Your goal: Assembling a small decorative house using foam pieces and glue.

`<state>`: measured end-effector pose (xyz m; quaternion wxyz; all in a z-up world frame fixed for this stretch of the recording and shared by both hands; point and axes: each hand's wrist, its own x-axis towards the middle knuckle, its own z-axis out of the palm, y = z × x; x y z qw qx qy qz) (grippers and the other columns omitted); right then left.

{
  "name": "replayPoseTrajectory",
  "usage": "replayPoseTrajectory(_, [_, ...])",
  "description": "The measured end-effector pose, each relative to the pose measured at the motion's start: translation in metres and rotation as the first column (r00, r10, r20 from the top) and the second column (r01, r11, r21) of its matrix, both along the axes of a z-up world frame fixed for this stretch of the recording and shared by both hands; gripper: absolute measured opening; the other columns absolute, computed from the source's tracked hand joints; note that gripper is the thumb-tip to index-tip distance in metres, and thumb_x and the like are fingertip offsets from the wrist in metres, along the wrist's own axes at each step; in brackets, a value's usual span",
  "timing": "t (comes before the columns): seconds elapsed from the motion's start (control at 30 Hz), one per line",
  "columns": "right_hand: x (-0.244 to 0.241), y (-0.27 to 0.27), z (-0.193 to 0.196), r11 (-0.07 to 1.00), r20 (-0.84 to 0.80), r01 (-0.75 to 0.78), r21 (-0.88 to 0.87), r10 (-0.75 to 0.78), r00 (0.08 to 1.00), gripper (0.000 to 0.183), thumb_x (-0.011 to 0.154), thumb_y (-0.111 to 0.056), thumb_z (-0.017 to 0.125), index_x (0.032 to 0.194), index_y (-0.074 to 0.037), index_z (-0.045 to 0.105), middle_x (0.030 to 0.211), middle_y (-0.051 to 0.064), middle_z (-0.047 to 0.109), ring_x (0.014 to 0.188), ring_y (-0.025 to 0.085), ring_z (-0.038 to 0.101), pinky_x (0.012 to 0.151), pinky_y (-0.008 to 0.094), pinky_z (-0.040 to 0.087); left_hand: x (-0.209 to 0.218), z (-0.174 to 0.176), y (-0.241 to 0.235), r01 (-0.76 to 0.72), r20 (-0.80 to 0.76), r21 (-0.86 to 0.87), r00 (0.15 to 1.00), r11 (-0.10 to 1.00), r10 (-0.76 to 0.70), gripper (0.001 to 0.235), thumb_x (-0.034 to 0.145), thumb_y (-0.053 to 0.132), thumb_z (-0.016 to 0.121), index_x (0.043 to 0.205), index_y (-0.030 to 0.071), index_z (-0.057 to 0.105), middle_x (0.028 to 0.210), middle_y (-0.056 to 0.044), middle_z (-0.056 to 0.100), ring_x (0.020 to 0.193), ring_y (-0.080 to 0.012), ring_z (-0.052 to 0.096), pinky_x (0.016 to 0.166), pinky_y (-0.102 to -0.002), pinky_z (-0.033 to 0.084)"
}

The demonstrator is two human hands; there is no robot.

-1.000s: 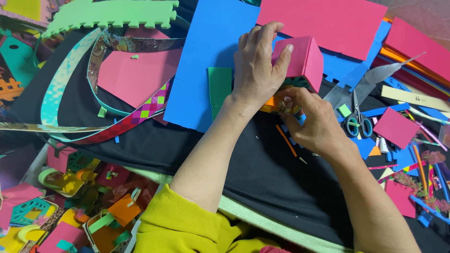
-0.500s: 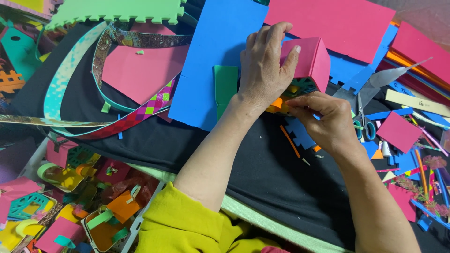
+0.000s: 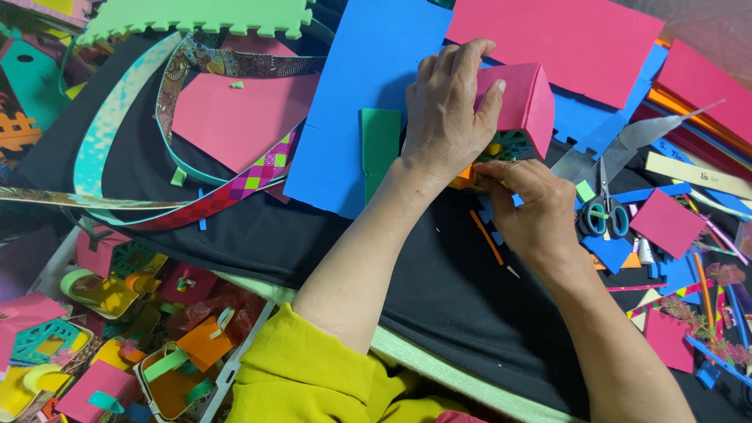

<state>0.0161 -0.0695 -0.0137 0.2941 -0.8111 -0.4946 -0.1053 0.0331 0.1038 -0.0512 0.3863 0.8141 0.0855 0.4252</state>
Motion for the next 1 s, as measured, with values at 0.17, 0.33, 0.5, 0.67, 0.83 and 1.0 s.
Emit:
replayPoseTrajectory(0.17, [0.001, 0.001, -0.006, 0.999, 0.035, -0.022, 0.044, 0.021, 0.999, 0.031, 0.092, 0.019, 0.071, 0.121, 0.007, 0.071, 0.103, 0.019, 0.076, 0.095, 0.029, 0.076, 0.079, 0.037, 0.063, 0.001, 0.000, -0.001, 0.007, -0.005, 0.002, 1.000, 1.000, -0.007, 0.035, 0.097, 0.025, 0.066, 0.129, 0.017, 0.053, 0.121, -0.005, 0.066, 0.111, -0.0314, 0.063, 0.076, -0.047, 0.057])
replayPoseTrajectory(0.33, [0.001, 0.003, -0.005, 0.998, -0.027, -0.030, 0.053, 0.031, 0.999, 0.027, 0.096, 0.013, 0.071, 0.122, 0.008, 0.067, 0.103, 0.018, 0.077, 0.093, 0.030, 0.078, 0.081, 0.039, 0.064, 0.000, 0.001, -0.002, 0.001, -0.023, 0.005, 1.000, 1.000, -0.001, 0.036, 0.096, 0.023, 0.068, 0.129, 0.018, 0.053, 0.119, -0.004, 0.067, 0.110, -0.0308, 0.063, 0.079, -0.048, 0.056])
replayPoseTrajectory(0.5, [0.001, 0.003, -0.006, 0.998, -0.008, -0.039, 0.059, 0.039, 0.999, 0.029, 0.095, 0.015, 0.070, 0.123, 0.006, 0.069, 0.099, 0.015, 0.078, 0.093, 0.027, 0.077, 0.084, 0.039, 0.062, -0.003, 0.003, -0.003, 0.008, -0.048, -0.003, 0.999, 1.000, -0.008, 0.034, 0.097, 0.024, 0.067, 0.128, 0.020, 0.053, 0.118, -0.002, 0.065, 0.112, -0.0302, 0.062, 0.082, -0.050, 0.054])
replayPoseTrajectory(0.67, [0.001, -0.001, -0.017, 0.999, -0.015, 0.000, 0.054, 0.001, 1.000, 0.032, 0.096, 0.014, 0.070, 0.125, 0.000, 0.070, 0.101, 0.008, 0.079, 0.096, 0.024, 0.077, 0.093, 0.041, 0.051, -0.001, 0.002, -0.003, -0.006, -0.023, 0.017, 1.000, 1.000, 0.007, 0.032, 0.097, 0.024, 0.065, 0.126, 0.019, 0.054, 0.117, -0.003, 0.066, 0.110, -0.0305, 0.062, 0.079, -0.049, 0.054])
replayPoseTrajectory(0.83, [0.003, -0.002, -0.024, 0.996, -0.023, -0.006, 0.084, 0.008, 1.000, 0.035, 0.096, 0.012, 0.072, 0.129, 0.000, 0.069, 0.103, 0.008, 0.078, 0.091, 0.021, 0.074, 0.092, 0.038, 0.050, 0.000, 0.000, -0.003, -0.013, -0.001, 0.030, 1.000, 0.999, 0.013, 0.034, 0.096, 0.022, 0.067, 0.127, 0.017, 0.054, 0.118, -0.005, 0.067, 0.110, -0.0312, 0.063, 0.076, -0.047, 0.055])
replayPoseTrajectory(1.0, [0.003, -0.001, -0.020, 0.999, -0.057, 0.022, 0.024, -0.021, 0.998, 0.042, 0.092, 0.012, 0.071, 0.132, -0.002, 0.066, 0.105, 0.008, 0.078, 0.097, 0.023, 0.076, 0.095, 0.043, 0.045, -0.001, 0.000, -0.004, -0.003, -0.033, 0.010, 0.999, 1.000, 0.003, 0.035, 0.097, 0.024, 0.067, 0.128, 0.020, 0.053, 0.120, -0.003, 0.065, 0.113, -0.0304, 0.062, 0.082, -0.050, 0.054])
